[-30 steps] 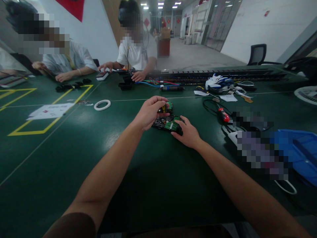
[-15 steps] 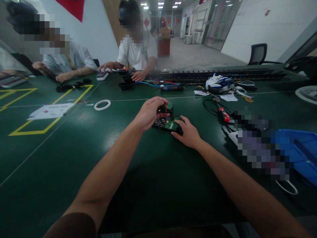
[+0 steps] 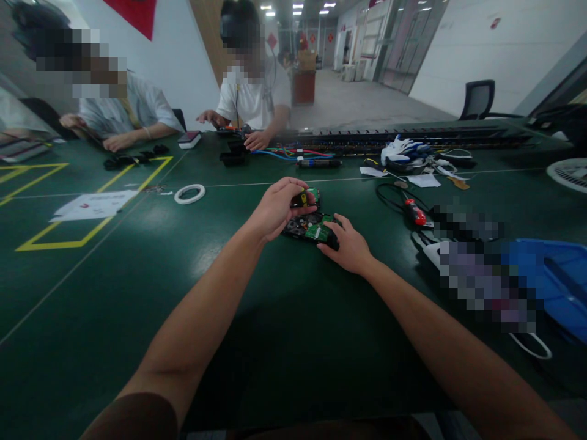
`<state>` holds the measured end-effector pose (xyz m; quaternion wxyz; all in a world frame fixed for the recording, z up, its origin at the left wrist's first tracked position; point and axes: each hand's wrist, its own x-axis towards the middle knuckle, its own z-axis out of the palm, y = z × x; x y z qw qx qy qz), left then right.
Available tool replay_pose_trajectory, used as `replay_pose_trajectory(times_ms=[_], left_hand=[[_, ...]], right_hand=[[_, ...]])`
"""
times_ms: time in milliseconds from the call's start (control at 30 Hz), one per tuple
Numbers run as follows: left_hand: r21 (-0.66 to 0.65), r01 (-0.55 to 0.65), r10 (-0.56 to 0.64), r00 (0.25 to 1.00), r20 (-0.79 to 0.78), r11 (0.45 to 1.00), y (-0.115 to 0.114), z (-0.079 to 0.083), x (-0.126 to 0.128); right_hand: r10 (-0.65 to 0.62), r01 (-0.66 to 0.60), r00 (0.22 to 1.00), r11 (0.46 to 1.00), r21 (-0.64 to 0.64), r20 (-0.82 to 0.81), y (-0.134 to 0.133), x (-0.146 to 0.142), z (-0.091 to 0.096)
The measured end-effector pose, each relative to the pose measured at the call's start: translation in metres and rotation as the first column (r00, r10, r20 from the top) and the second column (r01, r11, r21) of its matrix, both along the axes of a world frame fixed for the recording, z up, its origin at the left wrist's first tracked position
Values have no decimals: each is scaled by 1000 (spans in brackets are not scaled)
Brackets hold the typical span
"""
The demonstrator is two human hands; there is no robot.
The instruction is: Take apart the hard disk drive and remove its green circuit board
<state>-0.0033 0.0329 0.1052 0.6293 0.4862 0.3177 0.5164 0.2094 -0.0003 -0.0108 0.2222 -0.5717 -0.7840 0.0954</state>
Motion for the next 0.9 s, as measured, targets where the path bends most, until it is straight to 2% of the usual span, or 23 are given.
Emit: replay_pose_trajectory(times_ms=[533, 900], left_hand=[[20, 14, -13, 999, -47, 1000, 1, -4, 2], [74, -35, 45, 990, -132, 997, 2, -3, 0]], right_hand=[[13, -13, 1000, 1000, 2, 11, -1, 0, 1], [12, -12, 1000, 1000, 26, 3, 0, 0, -2]])
